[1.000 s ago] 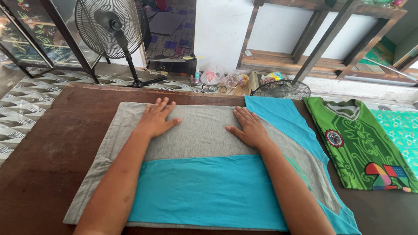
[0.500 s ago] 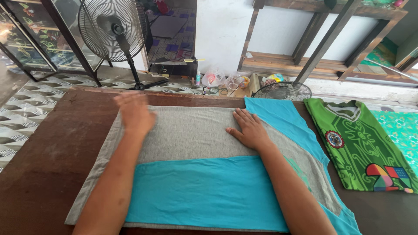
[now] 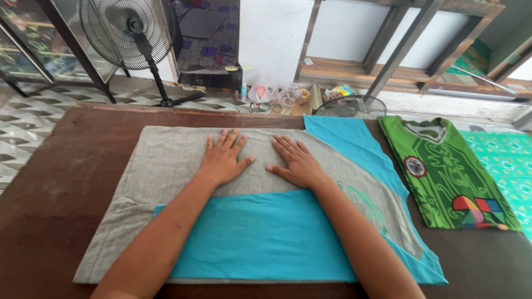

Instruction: The person folds a grey t-shirt on a wooden table. They smooth the fabric, fold the sides inward, fold the bottom up, and then fold the shirt in half to create a neat rectangular stack.

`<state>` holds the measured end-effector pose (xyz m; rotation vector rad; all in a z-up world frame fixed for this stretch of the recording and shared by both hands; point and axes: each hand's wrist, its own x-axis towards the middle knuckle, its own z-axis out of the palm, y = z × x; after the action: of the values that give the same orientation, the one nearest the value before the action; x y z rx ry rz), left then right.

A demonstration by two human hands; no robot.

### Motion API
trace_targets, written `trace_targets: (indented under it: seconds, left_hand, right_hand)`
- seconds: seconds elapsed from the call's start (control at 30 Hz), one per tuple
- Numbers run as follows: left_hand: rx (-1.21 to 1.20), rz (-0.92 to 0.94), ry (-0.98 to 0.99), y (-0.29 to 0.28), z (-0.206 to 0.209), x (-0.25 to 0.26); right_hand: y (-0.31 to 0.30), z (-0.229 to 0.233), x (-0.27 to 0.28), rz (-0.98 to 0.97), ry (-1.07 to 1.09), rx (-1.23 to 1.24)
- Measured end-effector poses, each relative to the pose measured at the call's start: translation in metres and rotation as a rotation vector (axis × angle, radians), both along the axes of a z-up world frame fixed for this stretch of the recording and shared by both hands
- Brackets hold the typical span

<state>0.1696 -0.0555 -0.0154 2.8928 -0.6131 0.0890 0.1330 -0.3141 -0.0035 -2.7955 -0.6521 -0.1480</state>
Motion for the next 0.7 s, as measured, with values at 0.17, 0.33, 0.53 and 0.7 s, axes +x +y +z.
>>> trace_targets:
  seconds: [0.17, 0.33, 0.53, 0.7]
  left_hand:
    - [-0.014, 0.017, 0.027, -0.001, 0.005, -0.004]
    - [-0.008, 0.017, 0.043, 0.000, 0.007, -0.005]
    - [0.016, 0.017, 0.080, 0.000, 0.005, -0.001]
    - [0.025, 0.017, 0.074, 0.000, 0.002, 0.001]
  right_hand:
    - [-0.012, -0.004, 0.005, -0.023, 0.004, -0.017]
    - [-0.064, -0.013, 0.003, -0.052, -0.022, -0.074]
    - [-0.158, -0.009, -0.021, -0.242, 0.005, -0.131]
    - [-0.196, -0.006, -0.035, -0.372, 0.014, -0.066]
